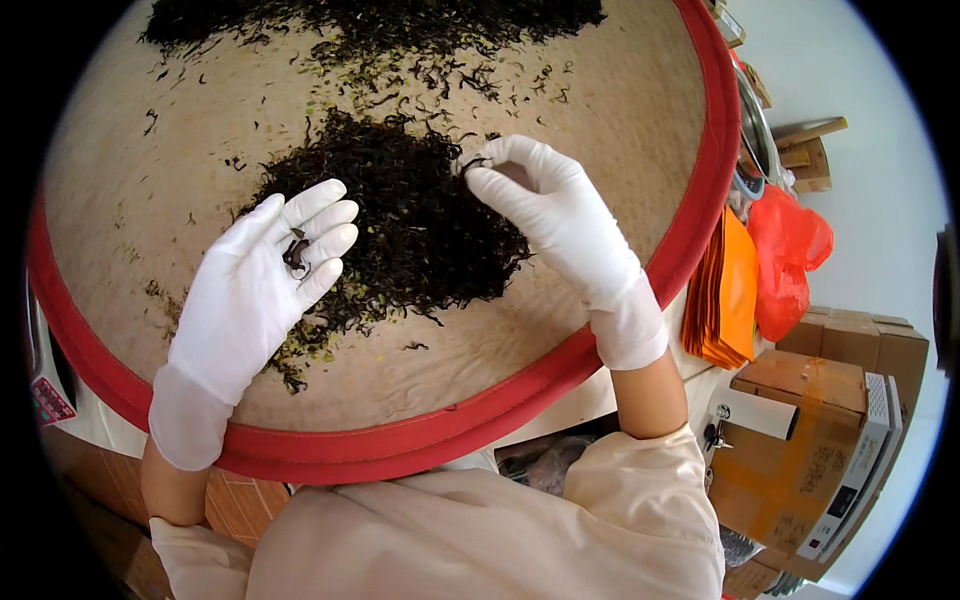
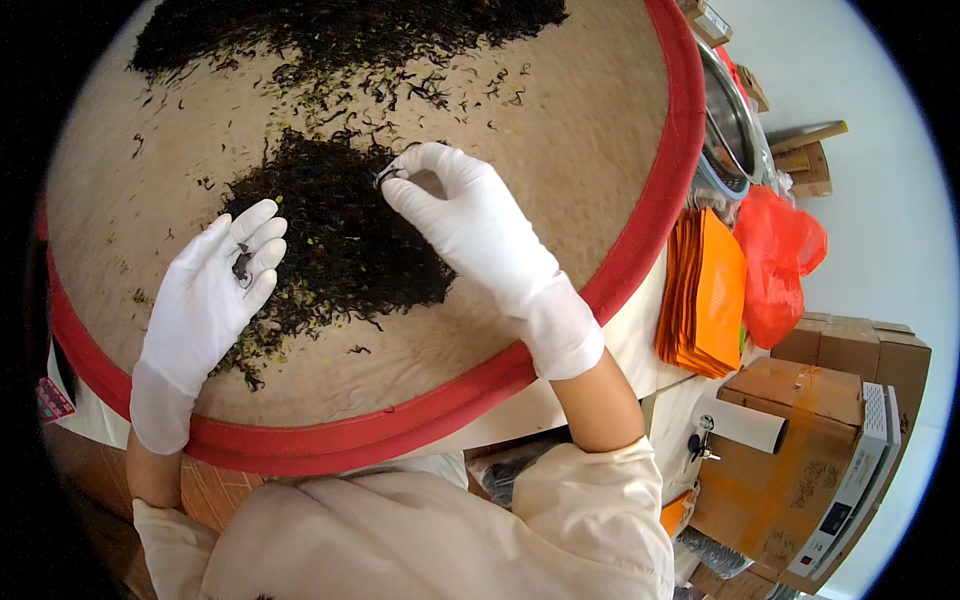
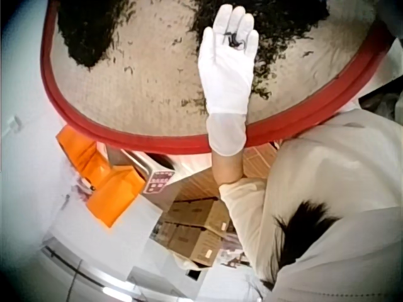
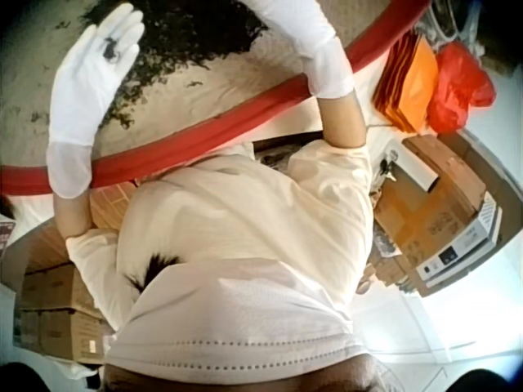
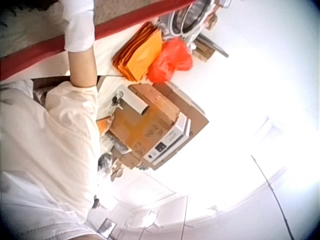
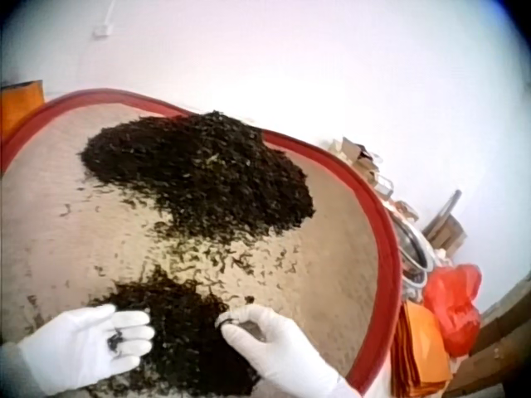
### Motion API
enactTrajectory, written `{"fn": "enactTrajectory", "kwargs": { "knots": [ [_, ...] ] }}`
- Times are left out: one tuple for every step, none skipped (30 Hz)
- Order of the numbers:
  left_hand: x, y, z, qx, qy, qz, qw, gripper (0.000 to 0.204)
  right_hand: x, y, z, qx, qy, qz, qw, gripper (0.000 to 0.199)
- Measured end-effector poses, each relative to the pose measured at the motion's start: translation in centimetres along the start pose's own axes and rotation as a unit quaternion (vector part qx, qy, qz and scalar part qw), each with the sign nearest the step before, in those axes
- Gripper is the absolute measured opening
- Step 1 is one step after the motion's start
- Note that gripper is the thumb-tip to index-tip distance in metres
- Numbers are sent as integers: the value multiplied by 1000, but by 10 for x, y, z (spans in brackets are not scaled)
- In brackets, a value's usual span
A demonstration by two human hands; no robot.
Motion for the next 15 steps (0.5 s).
{"fn": "enactTrajectory", "kwargs": {
  "knots": [
    [0, 0, 0, 2, -1, 9, 1000, 45, 2, 1, 0, -51, -69, -1, 996, 17],
    [0, 0, 0, 5, 3, 7, 1000, 44, 3, -1, 2, -25, -125, -43, 991, 18],
    [2, 0, 0, 7, 7, 4, 1000, 44, 1, -1, 0, -47, -201, -69, 976, 19],
    [2, 0, 0, 9, 12, 1, 1000, 44, -1, 1, -3, -69, -275, -95, 954, 19],
    [2, 1, 0, 9, 8, 0, 1000, 44, -3, 1, -6, -91, -347, -120, 926, 19],
    [1, 1, 1, 8, 5, 0, 1000, 44, -4, 2, -3, -104, -368, -144, 913, 23],
    [0, 1, 1, 8, 2, 0, 1000, 44, -5, 1, -4, -112, -393, -153, 900, 24],
    [-1, 1, 1, 7, 1, 3, 1000, 44, -7, 3, -5, -121, -419, -161, 885, 25],
    [-2, 1, 1, 6, 0, 5, 1000, 44, -9, 3, -6, -130, -444, -169, 870, 26],
    [-3, 1, 1, 5, 0, 8, 1000, 44, -10, 3, -5, -126, -439, -175, 872, 30],
    [-2, 1, 1, 4, 1, 6, 1000, 44, -12, 3, -5, -130, -441, -177, 870, 31],
    [-2, 1, 1, 4, 2, 4, 1000, 43, -13, 3, -6, -134, -444, -178, 868, 33],
    [-1, 1, 0, 4, 4, 2, 1000, 43, -13, 3, -7, -137, -446, -179, 866, 34],
    [-1, 1, 0, 4, 3, 4, 1000, 43, -14, 3, -7, -144, -456, -182, 859, 35],
    [-1, 2, 0, 4, 3, 6, 1000, 43, -14, 2, -7, -151, -465, -184, 853, 36]
  ]
}}
Point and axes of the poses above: each hand's wrist, its own y-axis away from the middle knuckle, its own x-axis out of the back of the hand, z = x × y, the point moved 3 cm from there along -y, towards the middle knuckle, and after that the axes turned 8 degrees about x, right-handed, at the moved point
